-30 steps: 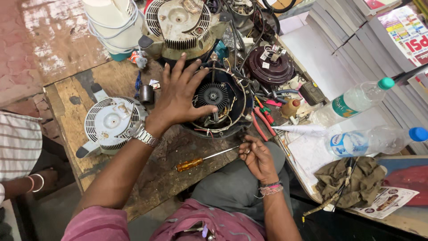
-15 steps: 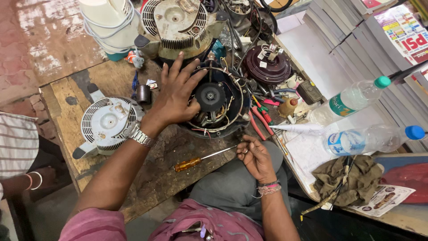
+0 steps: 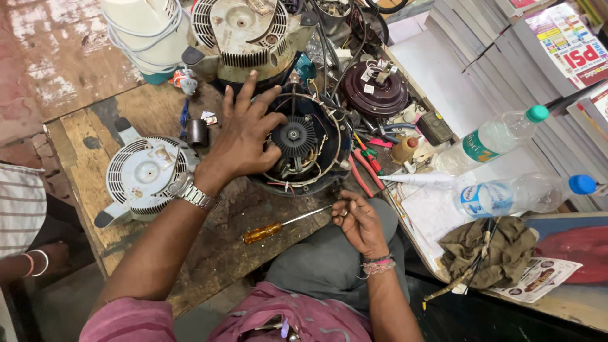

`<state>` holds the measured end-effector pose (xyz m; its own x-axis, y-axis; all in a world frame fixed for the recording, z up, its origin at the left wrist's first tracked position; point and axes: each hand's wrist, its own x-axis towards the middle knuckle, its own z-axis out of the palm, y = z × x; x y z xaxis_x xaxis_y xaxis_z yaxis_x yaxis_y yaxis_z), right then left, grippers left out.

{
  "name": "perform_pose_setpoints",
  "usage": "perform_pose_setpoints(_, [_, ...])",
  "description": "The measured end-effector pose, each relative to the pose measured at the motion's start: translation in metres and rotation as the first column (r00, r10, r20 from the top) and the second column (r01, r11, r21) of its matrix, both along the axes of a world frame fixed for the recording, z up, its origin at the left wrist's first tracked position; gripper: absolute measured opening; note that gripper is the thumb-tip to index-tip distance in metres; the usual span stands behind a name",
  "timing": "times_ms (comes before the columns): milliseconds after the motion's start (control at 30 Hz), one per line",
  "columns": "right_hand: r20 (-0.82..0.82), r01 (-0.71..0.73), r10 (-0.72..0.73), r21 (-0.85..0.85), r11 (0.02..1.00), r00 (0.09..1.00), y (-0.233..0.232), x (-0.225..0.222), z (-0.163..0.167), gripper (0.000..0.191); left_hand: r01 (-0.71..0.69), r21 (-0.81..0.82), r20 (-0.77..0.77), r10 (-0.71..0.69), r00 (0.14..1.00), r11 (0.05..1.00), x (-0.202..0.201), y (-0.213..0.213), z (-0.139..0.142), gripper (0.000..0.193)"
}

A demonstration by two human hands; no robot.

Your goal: The person handles a disassembled electrical motor on a cluttered workbench, manipulating wires and internal components with their hands. They repeatedly pick up and set down the motor housing while adjusting the wiring.

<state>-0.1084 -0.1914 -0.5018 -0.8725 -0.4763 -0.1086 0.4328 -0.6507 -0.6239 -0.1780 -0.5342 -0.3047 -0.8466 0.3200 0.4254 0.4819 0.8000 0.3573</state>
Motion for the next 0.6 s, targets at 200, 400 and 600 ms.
perform_pose_setpoints(200, [0.012, 0.001, -0.001, 0.004, 1.000, 1.000, 0.0005, -0.0004, 0.0004, 0.036, 0.083, 0.030, 0.039, -0.084, 0.996, 0.996, -0.0012, -0.0048, 0.0030, 0.029])
perform_pose_setpoints(400, [-0.007, -0.004, 0.004, 0.006, 1.000, 1.000, -0.0025, -0.0028, 0.0023, 0.036, 0.080, 0.006, -0.024, -0.080, 0.996, 0.997, -0.0001, -0.0024, 0.0001, 0.057])
perform_pose_setpoints(600, [-0.002, 0.001, -0.001, 0.022, 1.000, 1.000, -0.0026, -0.0020, 0.0052, 0.036, 0.019, -0.064, 0.014, -0.018, 1.000, 0.998, -0.0031, 0.0021, 0.0062, 0.060])
